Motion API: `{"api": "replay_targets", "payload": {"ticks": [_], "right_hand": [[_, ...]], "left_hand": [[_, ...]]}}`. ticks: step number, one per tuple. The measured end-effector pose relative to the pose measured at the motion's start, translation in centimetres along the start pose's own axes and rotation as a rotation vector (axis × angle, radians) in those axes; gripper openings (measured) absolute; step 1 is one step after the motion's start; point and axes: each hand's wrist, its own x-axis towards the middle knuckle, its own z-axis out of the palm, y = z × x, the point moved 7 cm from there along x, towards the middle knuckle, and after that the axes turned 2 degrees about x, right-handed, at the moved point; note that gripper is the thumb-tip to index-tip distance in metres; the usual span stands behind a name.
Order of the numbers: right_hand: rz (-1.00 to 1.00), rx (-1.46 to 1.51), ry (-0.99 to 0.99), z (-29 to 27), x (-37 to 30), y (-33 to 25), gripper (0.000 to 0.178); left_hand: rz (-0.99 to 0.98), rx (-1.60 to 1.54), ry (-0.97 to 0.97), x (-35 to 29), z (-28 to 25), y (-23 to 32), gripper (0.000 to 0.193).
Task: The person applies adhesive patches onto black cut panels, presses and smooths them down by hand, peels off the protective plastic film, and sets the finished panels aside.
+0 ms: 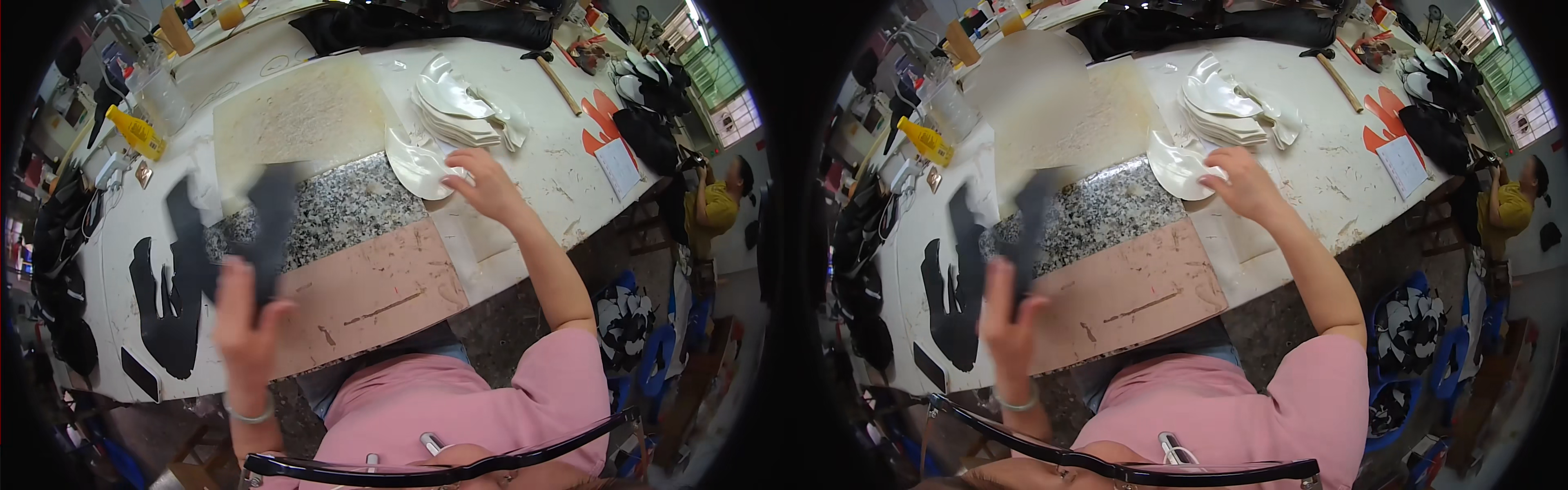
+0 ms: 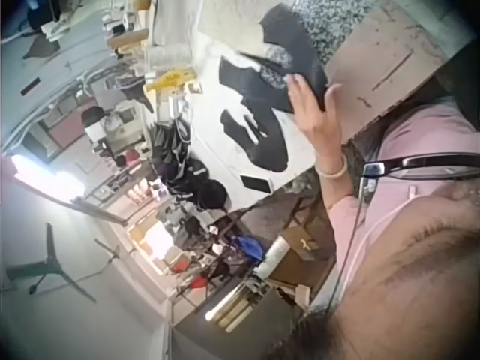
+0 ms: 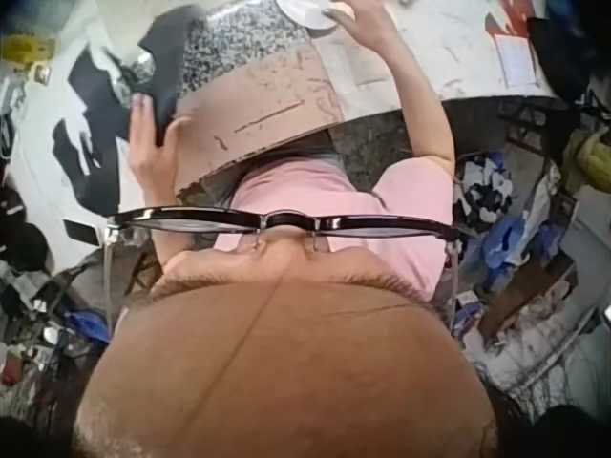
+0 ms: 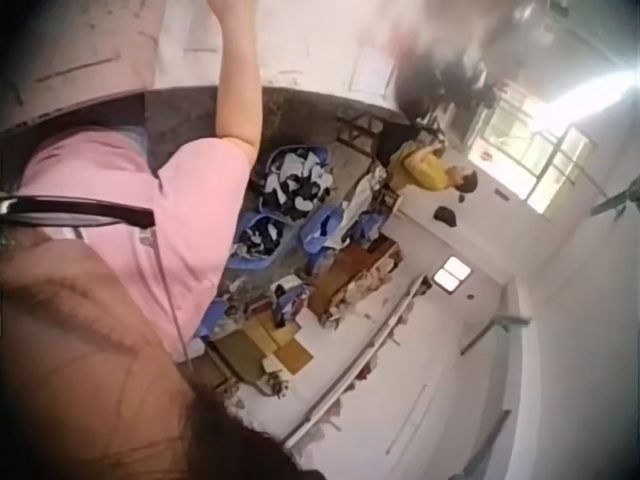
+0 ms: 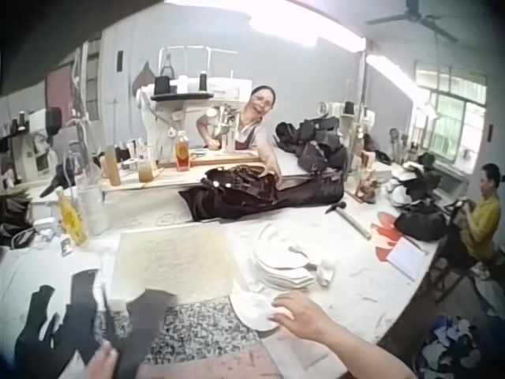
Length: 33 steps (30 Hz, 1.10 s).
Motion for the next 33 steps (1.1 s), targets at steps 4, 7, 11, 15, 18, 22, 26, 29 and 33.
{"api": "replay_targets", "payload": {"ticks": [4, 7, 11, 15, 18, 22, 26, 29, 33], "right_hand": [[-0.098, -0.06, -0.03, 2.8, 1.0, -4.0, 0.037], [-0.026, -0.151, -0.045, 3.6, 1.2, -4.4, 0.037], [-0.179, -0.054, 0.204, 2.0, 1.2, -7.3, 0.022], [-0.351, 0.254, 0.296, -0.1, -2.4, -16.2, 0.023], [-0.365, 0.471, 0.111, 1.3, -4.5, -20.0, 0.026], [-0.189, 0.675, -0.05, 2.6, -4.8, -19.4, 0.032], [-0.371, 0.564, -0.172, 3.0, -4.6, -19.3, 0.034], [-0.14, 0.549, 0.064, -0.2, -1.5, -11.7, 0.031], [0.319, -0.001, 0.441, -8.9, 1.4, 7.6, 0.038]], "left_hand": [[0.074, -0.104, -0.291, -4.6, 6.3, 5.2, 0.061], [0.125, -0.079, -0.309, -6.1, 6.4, 7.0, 0.062], [-0.104, -0.494, -0.237, -5.2, 5.2, 5.7, 0.051], [-0.525, -1.251, -0.087, -3.5, 6.5, 4.6, 0.04], [-0.607, -1.45, 0.08, -1.9, 6.8, 5.1, 0.039], [-0.607, -1.649, 0.005, -2.7, 7.6, 5.0, 0.041], [-0.683, -1.61, -0.018, -3.3, 8.4, 4.2, 0.043], [-0.747, -1.576, 0.022, -3.1, 7.7, 3.3, 0.034], [-0.755, -1.724, -0.101, 0.6, 9.0, 4.6, 0.037]]}}
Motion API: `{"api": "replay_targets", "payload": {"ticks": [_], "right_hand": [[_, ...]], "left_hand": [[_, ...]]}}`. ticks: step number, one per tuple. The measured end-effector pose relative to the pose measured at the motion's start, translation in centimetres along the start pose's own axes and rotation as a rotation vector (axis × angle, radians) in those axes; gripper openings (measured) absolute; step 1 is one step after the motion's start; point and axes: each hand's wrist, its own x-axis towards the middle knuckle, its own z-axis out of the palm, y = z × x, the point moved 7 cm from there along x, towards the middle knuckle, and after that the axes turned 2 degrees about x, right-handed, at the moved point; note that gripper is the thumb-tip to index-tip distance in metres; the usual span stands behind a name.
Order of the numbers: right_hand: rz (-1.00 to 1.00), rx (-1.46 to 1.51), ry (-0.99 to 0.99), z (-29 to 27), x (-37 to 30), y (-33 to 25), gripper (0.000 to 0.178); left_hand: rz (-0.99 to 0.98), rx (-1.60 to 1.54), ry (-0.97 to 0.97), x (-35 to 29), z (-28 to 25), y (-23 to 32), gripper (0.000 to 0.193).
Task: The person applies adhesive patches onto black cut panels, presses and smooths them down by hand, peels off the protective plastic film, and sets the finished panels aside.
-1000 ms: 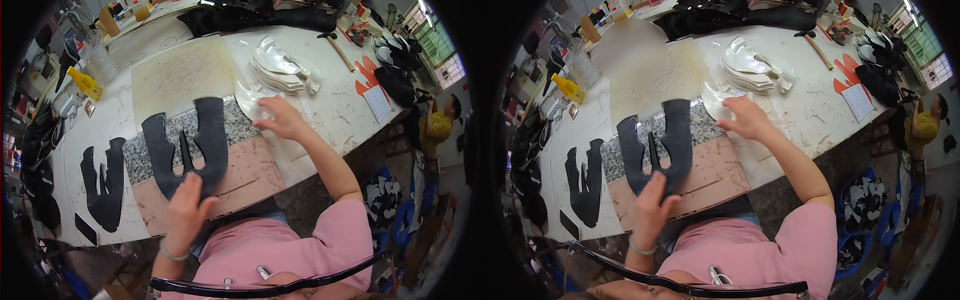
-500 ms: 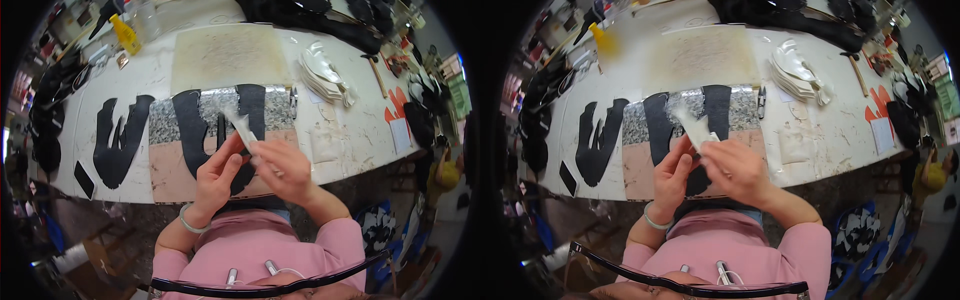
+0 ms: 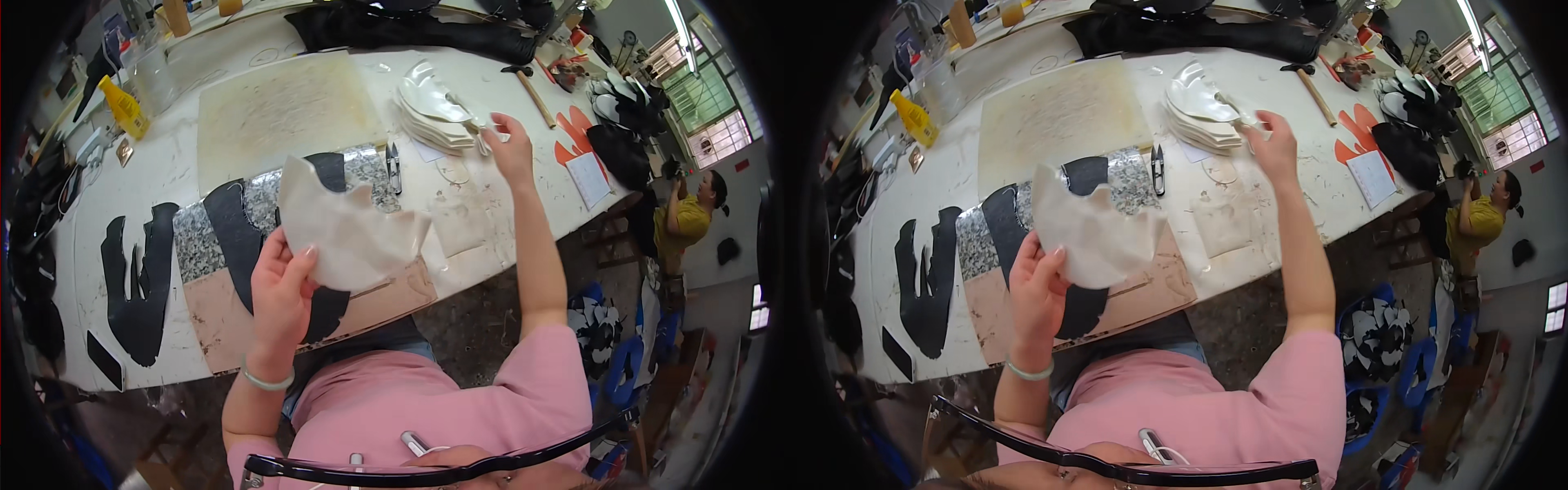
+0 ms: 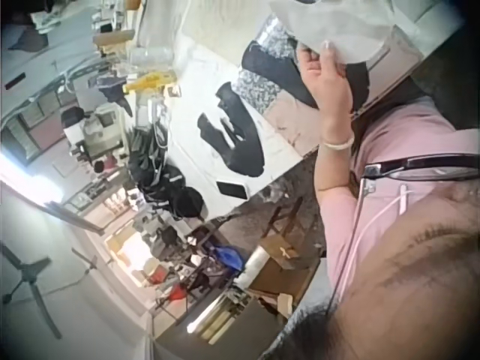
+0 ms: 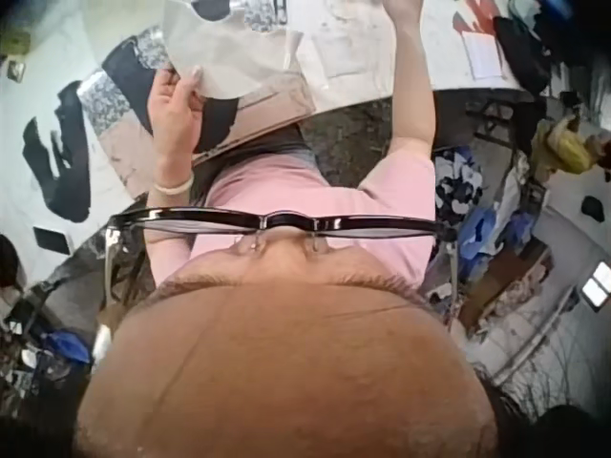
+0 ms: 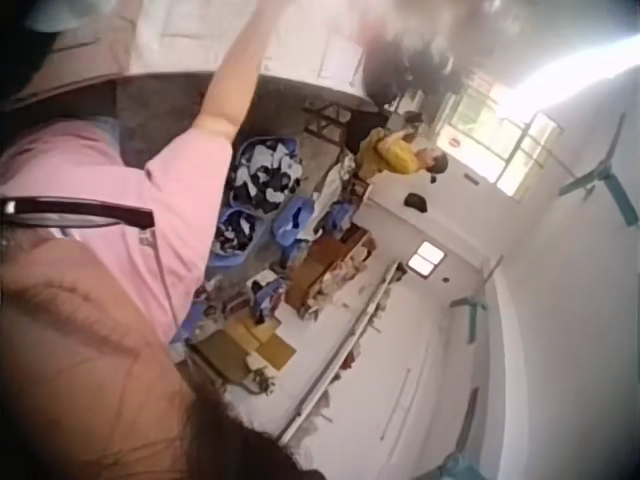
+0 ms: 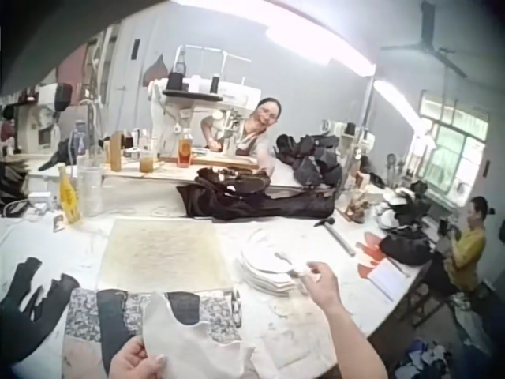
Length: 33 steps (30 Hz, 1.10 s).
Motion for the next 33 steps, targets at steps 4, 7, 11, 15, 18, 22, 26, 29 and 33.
{"api": "replay_targets", "payload": {"ticks": [4, 7, 11, 15, 18, 22, 26, 29, 33], "right_hand": [[-0.103, -0.365, -0.093, 1.0, 4.7, 8.7, 0.059], [0.053, -0.31, -0.268, 2.8, 6.1, 9.0, 0.059], [0.243, -0.183, -0.507, 2.5, 7.8, 10.5, 0.042], [0.265, 0.028, -0.474, 2.7, 9.0, 8.9, 0.035], [0.214, 0.073, -0.571, 3.5, 7.1, 4.4, 0.035], [0.163, 0.061, -0.711, 3.1, 4.8, 0.9, 0.041], [0.124, 0.137, -0.685, 1.4, 3.2, 0.1, 0.044], [0.099, 0.268, -0.628, 0.0, 1.9, -1.0, 0.047], [0.072, 0.544, -0.411, -2.2, 1.4, -1.6, 0.05]], "left_hand": [[-0.044, 0.002, -0.09, 4.4, 3.8, -0.9, 0.044], [0.005, 0.265, -0.212, 8.1, 5.7, -2.6, 0.055], [0.568, 1.231, -0.103, 11.0, 7.4, -2.0, 0.067], [0.843, 1.329, -0.334, 11.3, 13.8, -4.2, 0.058], [0.934, 1.407, -0.535, 12.2, 17.8, -8.3, 0.058], [0.971, 1.524, -0.687, 13.7, 20.4, -12.6, 0.058], [1.092, 1.637, -0.55, 15.0, 20.4, -12.9, 0.049], [1.16, 1.568, -0.605, 15.5, 19.6, -11.5, 0.043], [1.305, 1.416, -0.606, 16.2, 19.4, -7.7, 0.032]]}}
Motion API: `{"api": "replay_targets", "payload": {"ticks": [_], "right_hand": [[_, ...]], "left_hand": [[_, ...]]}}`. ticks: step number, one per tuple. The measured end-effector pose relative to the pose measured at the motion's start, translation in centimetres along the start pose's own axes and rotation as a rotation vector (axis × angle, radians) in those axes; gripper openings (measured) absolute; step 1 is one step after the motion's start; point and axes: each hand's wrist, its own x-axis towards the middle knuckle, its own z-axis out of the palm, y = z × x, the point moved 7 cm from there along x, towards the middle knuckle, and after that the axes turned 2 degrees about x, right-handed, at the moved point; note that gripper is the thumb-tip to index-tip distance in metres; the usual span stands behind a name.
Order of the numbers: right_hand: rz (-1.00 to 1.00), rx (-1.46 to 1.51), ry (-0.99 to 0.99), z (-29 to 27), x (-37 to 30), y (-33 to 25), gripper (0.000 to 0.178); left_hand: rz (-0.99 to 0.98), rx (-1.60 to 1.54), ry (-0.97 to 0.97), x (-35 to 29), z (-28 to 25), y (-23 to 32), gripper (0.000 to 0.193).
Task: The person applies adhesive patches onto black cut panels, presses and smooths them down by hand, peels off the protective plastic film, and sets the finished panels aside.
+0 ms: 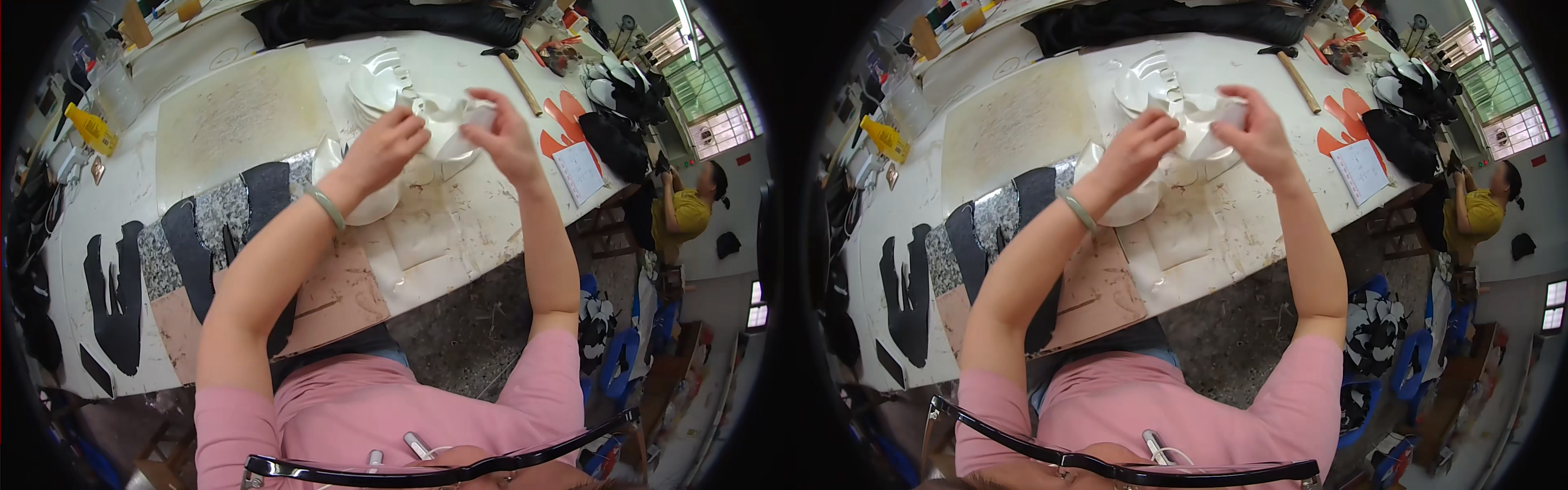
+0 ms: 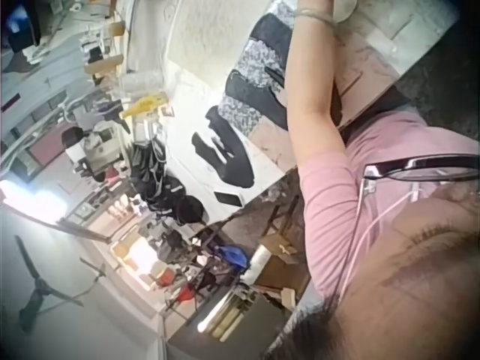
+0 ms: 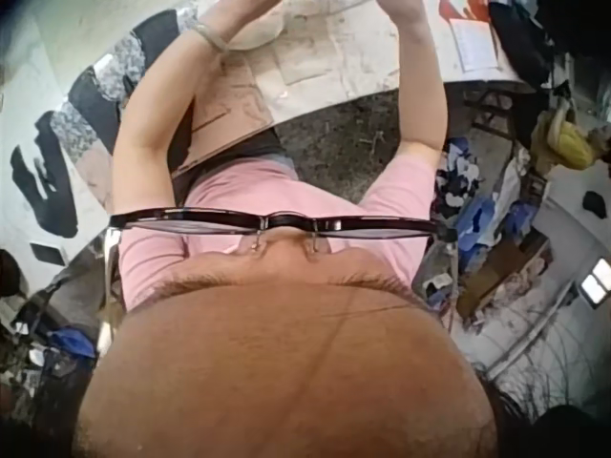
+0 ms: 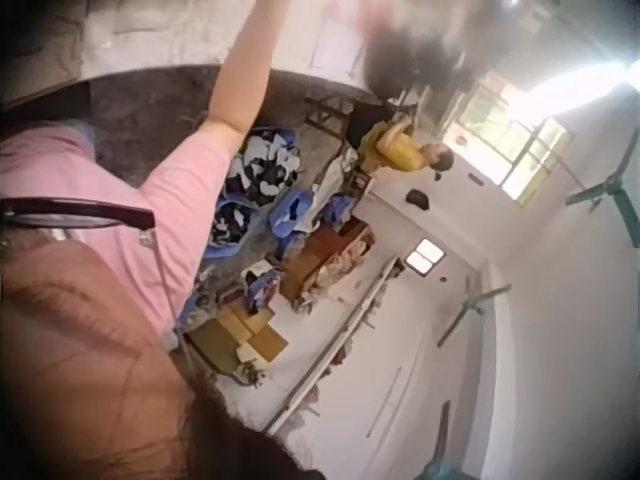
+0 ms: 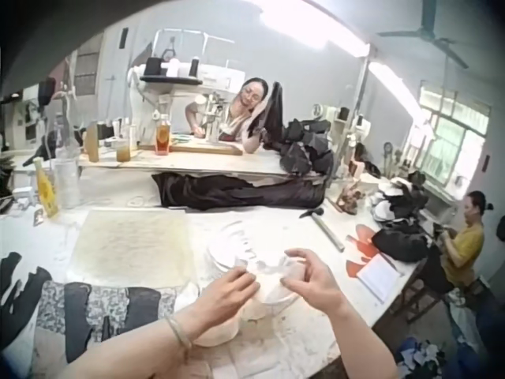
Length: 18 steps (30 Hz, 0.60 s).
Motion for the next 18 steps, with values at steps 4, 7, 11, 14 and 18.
{"api": "replay_targets", "payload": {"ticks": [4, 7, 11, 14, 18], "right_hand": [[-0.171, 0.456, 0.299, -6.8, -1.3, -2.4, 0.053], [-0.186, 0.623, 0.404, -11.3, -2.6, -2.1, 0.048], [-0.099, 0.668, 0.434, -10.6, -2.7, -0.8, 0.047], [-0.116, 0.713, 0.439, -8.8, -3.7, -1.7, 0.049], [-0.213, 0.414, 0.241, -1.1, -5.4, -6.7, 0.056]], "left_hand": [[-0.085, -0.203, 0.202, 0.1, -4.7, -1.6, 0.029], [-0.119, -0.208, 0.167, -2.0, -7.4, -2.2, 0.029], [-0.122, -0.084, -0.204, -6.6, -5.4, -3.7, 0.031], [-0.087, 0.412, -0.464, -6.5, -4.4, -1.7, 0.05], [-0.34, -0.327, -0.211, -2.9, -5.4, 2.1, 0.055]]}}
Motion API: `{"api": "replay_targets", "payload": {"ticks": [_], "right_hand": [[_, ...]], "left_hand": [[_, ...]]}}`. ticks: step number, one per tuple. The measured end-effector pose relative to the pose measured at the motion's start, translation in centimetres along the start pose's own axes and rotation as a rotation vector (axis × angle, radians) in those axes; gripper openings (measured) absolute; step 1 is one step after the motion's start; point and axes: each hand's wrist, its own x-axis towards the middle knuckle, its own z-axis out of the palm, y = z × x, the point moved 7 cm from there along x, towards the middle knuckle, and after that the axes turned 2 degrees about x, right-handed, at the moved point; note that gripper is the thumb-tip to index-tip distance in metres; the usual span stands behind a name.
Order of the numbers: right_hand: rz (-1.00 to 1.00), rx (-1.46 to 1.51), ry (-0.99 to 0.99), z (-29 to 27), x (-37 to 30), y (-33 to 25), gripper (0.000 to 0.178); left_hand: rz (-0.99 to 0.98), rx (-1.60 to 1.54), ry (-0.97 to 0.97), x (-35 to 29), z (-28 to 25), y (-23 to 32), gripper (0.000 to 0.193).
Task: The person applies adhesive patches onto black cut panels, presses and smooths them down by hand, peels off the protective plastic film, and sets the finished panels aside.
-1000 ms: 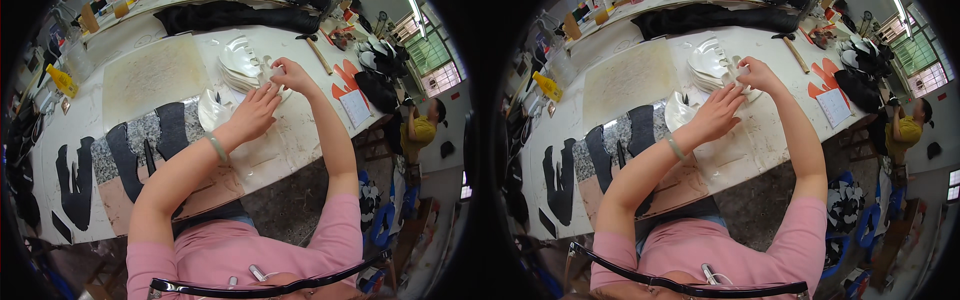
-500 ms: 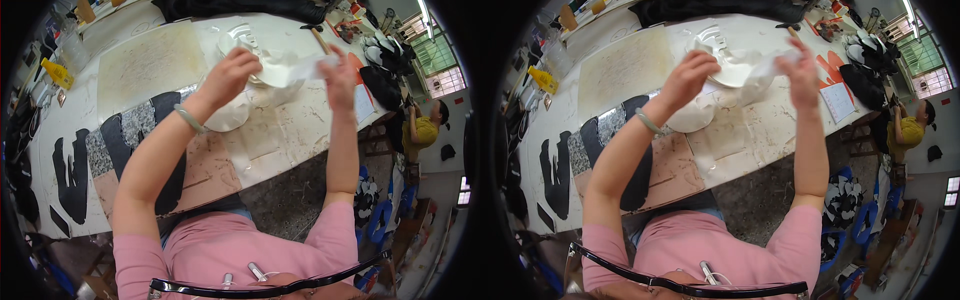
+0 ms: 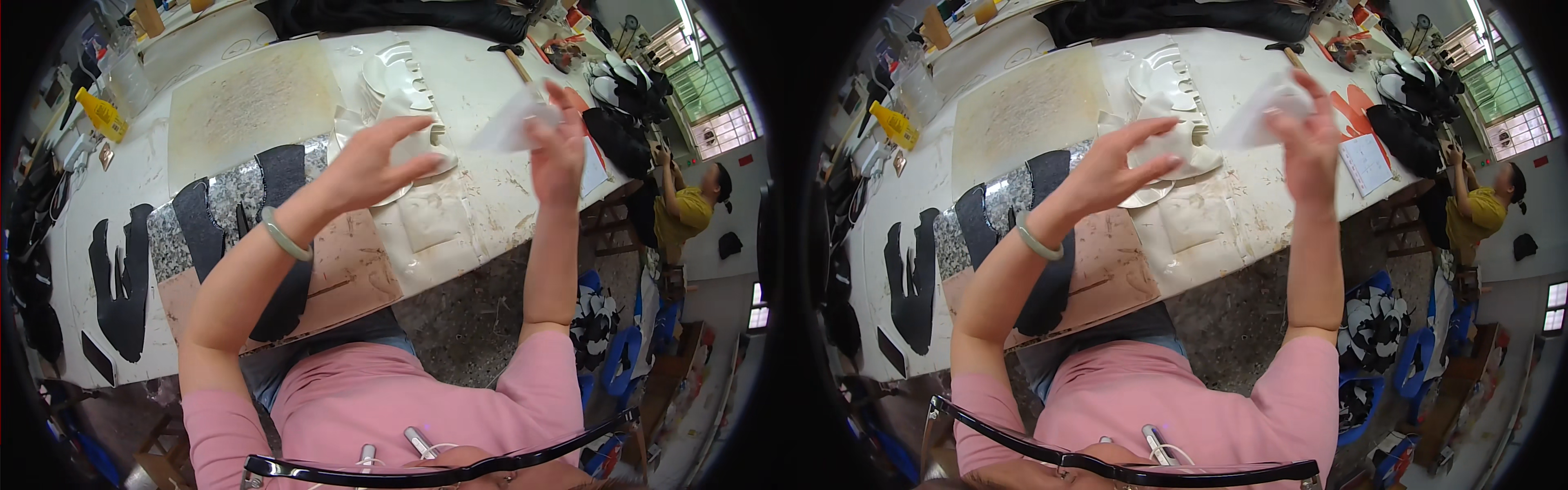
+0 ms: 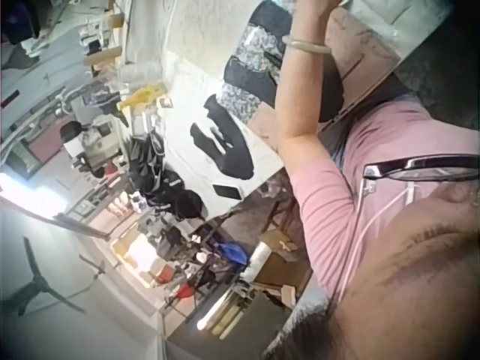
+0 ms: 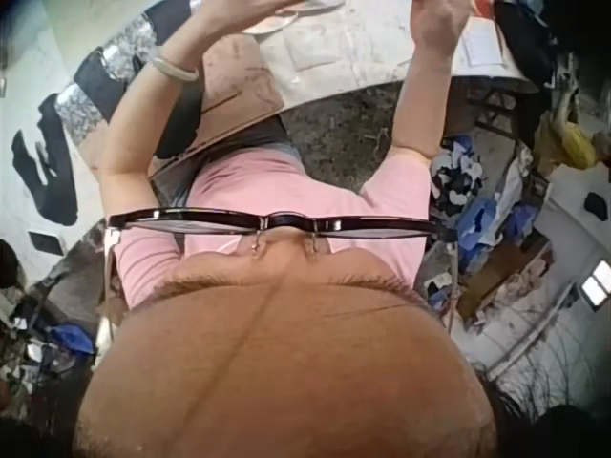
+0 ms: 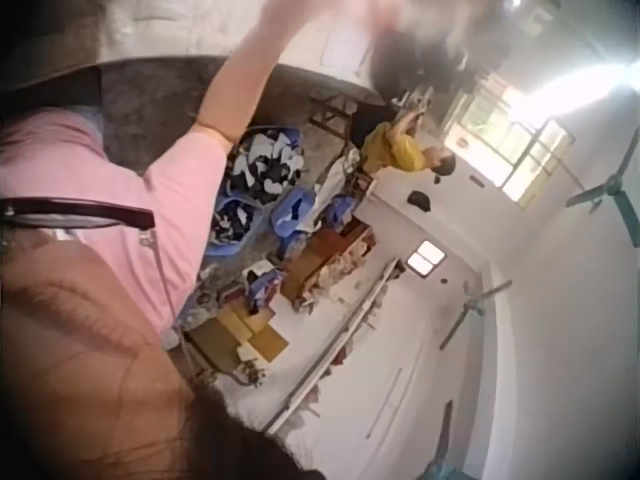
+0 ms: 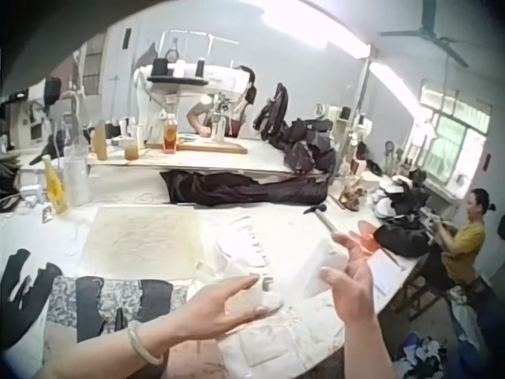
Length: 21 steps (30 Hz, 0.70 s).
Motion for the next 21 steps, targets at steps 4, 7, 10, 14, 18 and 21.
{"api": "replay_targets", "payload": {"ticks": [4, 7, 10, 14, 18, 21], "right_hand": [[0.093, -0.121, -0.438, 9.6, -3.7, 0.4, 0.061], [0.128, 0.107, -0.527, 10.5, -2.4, 0.3, 0.058], [-0.085, -0.787, -0.356, 7.0, 0.5, 2.7, 0.062], [0.09, -1.31, -0.645, 1.6, -1.4, 13.1, 0.091], [0.455, -0.963, -0.583, 1.1, -1.9, 13.6, 0.086], [0.653, -0.506, -0.542, 0.3, -1.7, 13.7, 0.081]], "left_hand": [[-0.164, -0.793, 0.027, -0.5, -1.4, 3.6, 0.057], [-0.285, -0.799, 0.115, -2.5, -2.2, 0.1, 0.047], [-0.483, -0.793, 0.006, -3.6, -3.3, -2.9, 0.035], [-0.295, -0.38, -0.386, -4.3, 0.9, -4.2, 0.029], [-0.172, -0.052, -0.67, -4.8, 3.7, -3.6, 0.028], [-0.167, 0.043, -0.696, -5.0, 4.0, -3.5, 0.027]]}}
